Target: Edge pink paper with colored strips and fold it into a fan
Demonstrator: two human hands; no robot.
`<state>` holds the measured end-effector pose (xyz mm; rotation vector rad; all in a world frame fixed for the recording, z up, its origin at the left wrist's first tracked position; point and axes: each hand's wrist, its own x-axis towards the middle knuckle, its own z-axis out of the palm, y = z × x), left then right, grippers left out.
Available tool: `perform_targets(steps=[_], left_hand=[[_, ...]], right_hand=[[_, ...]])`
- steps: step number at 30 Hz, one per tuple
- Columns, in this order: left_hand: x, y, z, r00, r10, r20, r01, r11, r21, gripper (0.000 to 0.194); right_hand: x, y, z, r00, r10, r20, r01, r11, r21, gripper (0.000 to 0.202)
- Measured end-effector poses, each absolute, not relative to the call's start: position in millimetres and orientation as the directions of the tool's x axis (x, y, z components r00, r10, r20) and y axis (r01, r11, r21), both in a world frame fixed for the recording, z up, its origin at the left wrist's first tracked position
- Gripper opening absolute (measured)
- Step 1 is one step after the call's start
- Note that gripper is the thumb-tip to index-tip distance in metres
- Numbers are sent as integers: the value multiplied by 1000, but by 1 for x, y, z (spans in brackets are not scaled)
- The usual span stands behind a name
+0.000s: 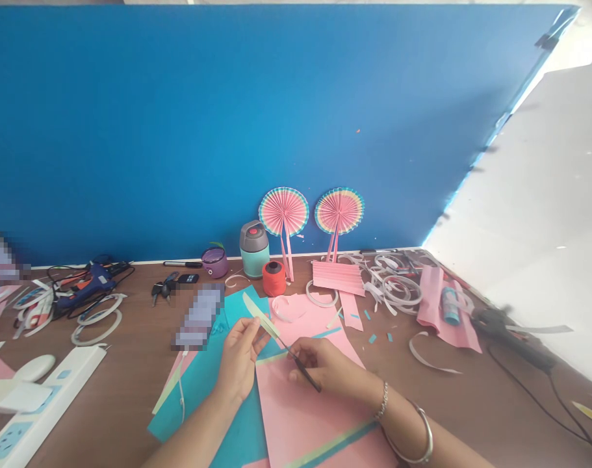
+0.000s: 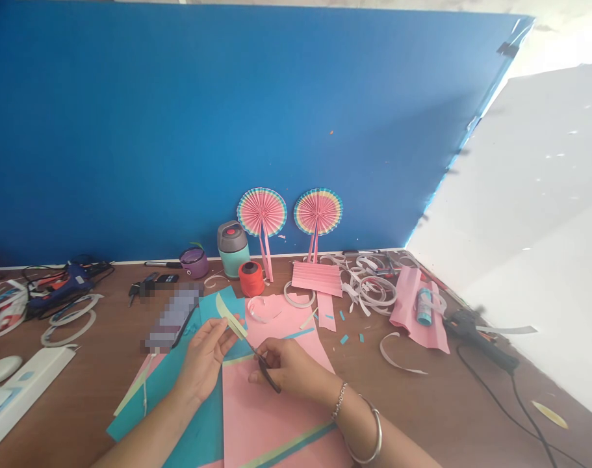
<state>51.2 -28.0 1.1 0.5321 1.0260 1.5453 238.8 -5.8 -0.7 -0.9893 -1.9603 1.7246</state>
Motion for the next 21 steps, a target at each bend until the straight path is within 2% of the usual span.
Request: perform_targets(steps=[21], left_hand=[[51, -27, 1, -249, 942, -227, -553, 54, 832, 29]], right_hand=[[238, -6, 1, -671, 721, -173, 303, 53, -952, 30]])
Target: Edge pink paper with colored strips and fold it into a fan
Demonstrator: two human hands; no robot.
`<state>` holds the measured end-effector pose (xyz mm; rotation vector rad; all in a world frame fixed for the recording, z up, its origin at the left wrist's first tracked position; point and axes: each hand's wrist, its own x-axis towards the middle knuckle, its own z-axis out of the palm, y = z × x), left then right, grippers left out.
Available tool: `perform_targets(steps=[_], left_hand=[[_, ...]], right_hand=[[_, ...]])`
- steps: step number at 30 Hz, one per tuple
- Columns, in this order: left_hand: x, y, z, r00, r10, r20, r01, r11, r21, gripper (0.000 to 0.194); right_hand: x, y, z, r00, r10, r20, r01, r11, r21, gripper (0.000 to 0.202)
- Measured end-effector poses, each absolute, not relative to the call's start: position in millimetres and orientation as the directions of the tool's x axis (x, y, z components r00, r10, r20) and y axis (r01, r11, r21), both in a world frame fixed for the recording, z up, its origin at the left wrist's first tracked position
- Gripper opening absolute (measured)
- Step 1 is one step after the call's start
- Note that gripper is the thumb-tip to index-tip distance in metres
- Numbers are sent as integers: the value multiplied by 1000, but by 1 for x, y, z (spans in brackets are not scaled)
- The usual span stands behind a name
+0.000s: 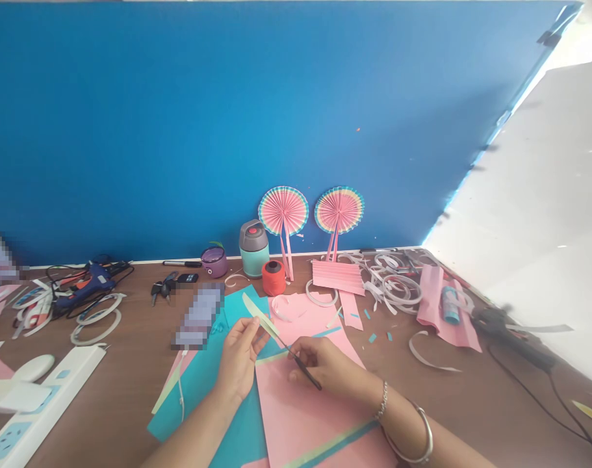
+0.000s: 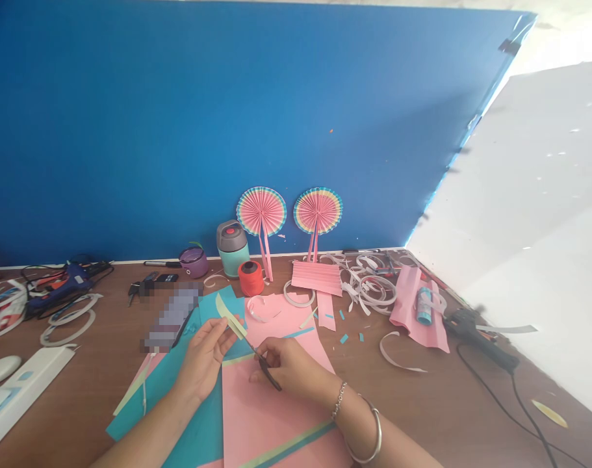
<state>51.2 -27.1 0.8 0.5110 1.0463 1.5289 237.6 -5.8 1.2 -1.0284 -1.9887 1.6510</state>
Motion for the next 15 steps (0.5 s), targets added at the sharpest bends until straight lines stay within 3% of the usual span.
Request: perform_targets(steps=[15], left_hand=[[52, -27, 4, -240, 944, -229, -545, 64, 836, 30]], right_hand=[[238, -7, 4, -652, 736, -179, 328, 61, -943, 21]])
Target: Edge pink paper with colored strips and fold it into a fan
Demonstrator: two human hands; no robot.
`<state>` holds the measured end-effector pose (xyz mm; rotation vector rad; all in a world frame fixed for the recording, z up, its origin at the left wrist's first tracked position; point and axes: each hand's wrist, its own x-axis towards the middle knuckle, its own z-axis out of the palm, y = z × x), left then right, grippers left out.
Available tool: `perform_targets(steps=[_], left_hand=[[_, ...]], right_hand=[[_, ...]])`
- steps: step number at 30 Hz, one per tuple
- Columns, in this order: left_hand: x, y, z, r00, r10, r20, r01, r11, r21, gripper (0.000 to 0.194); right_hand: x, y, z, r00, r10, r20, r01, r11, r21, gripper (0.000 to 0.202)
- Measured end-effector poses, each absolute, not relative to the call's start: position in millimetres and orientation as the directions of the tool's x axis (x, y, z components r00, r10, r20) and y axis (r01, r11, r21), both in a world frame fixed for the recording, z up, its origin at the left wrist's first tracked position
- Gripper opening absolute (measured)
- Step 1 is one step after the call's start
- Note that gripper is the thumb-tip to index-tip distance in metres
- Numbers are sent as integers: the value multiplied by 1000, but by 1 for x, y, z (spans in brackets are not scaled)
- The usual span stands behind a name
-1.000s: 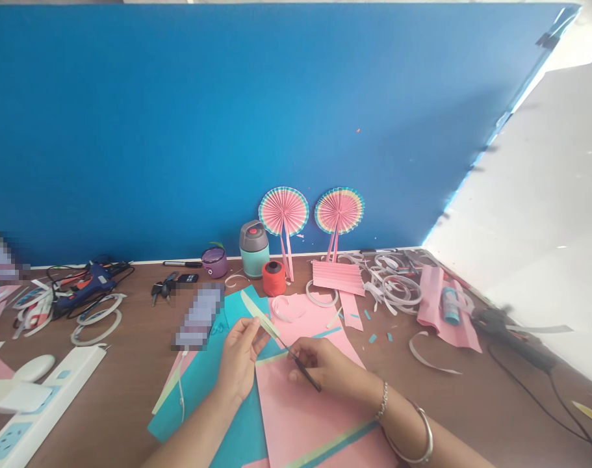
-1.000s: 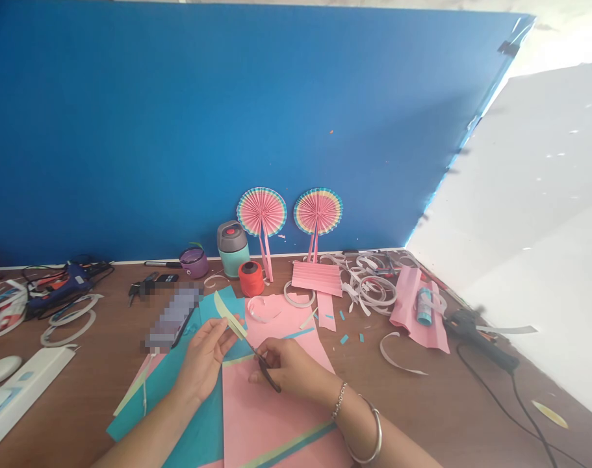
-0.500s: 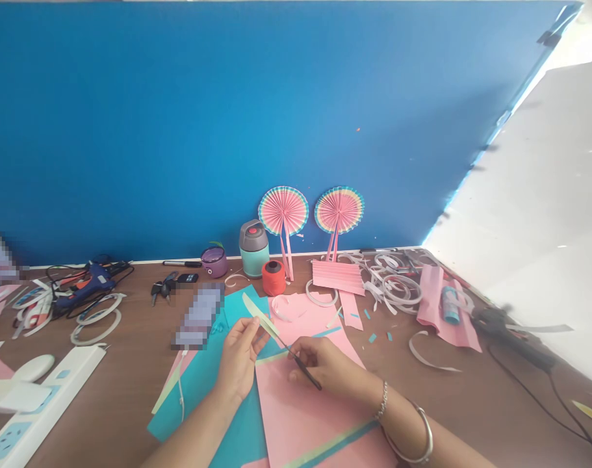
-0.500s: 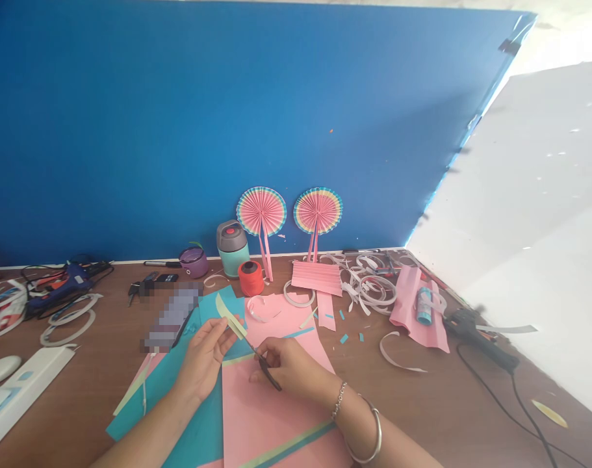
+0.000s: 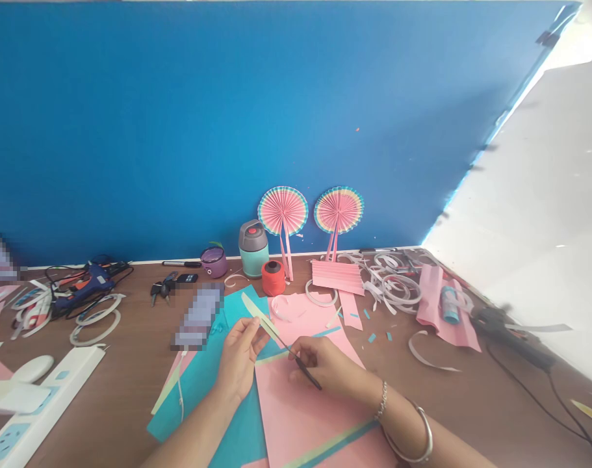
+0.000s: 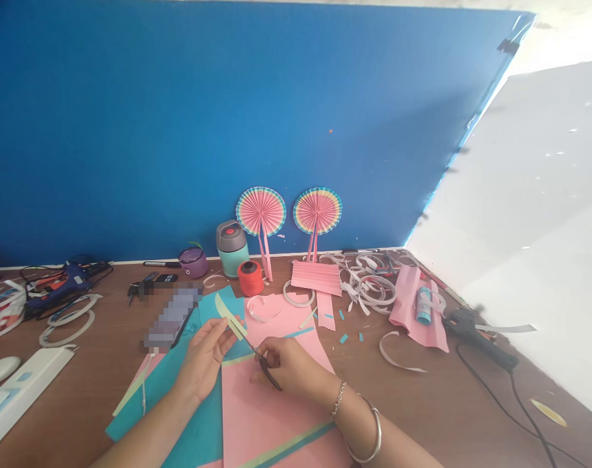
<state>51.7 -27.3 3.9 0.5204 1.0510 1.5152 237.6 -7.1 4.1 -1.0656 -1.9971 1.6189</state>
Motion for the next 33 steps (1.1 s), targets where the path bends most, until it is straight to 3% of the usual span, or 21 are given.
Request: perform_targets(steps=[33], left_hand=[[53, -28, 3, -184, 949, -257, -530, 125, 839, 31]], right_hand=[[237, -7, 3, -630, 754, -186, 351, 62, -934, 19]])
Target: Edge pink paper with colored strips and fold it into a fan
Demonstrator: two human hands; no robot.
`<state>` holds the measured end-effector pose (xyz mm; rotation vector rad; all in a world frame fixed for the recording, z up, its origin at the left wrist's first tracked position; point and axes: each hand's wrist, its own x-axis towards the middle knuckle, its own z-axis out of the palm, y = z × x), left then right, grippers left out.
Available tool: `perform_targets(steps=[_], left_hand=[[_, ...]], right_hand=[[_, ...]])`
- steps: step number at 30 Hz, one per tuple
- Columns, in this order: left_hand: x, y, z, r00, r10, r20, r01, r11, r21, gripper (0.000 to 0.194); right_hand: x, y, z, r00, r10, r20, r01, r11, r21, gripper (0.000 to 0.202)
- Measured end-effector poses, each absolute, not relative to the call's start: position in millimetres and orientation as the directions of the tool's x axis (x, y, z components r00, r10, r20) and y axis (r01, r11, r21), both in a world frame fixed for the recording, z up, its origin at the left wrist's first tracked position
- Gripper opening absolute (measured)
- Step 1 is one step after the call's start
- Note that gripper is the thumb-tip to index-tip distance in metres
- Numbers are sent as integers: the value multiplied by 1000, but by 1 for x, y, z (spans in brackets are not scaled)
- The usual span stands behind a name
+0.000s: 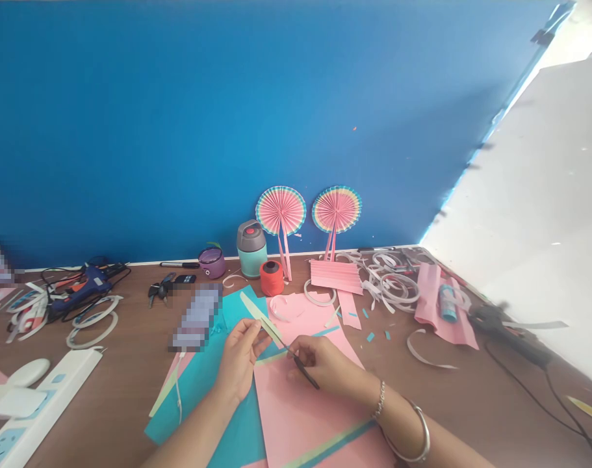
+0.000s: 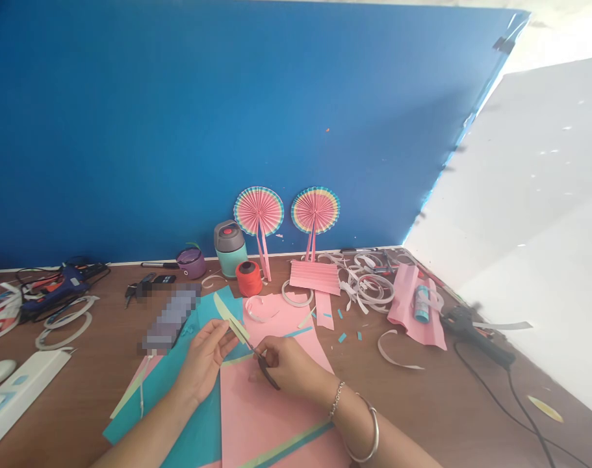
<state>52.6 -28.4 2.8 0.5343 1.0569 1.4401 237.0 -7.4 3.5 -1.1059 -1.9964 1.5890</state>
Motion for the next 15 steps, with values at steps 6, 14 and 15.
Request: perform_targets(steps=[6, 14, 15], left_hand=[[55, -30, 3, -136, 961, -242, -502, 144, 853, 29], [56, -31, 5, -140, 959, -247, -502, 146, 853, 30], [56, -31, 5, -136, 958, -253, -499, 154, 853, 30]], right_hand=[[237, -8, 5, -635, 756, -160, 319, 68, -945, 19], [237, -6, 4, -630, 760, -162, 346, 87, -934, 18], [237, -6, 3, -627, 762, -160, 347, 90, -933, 18]])
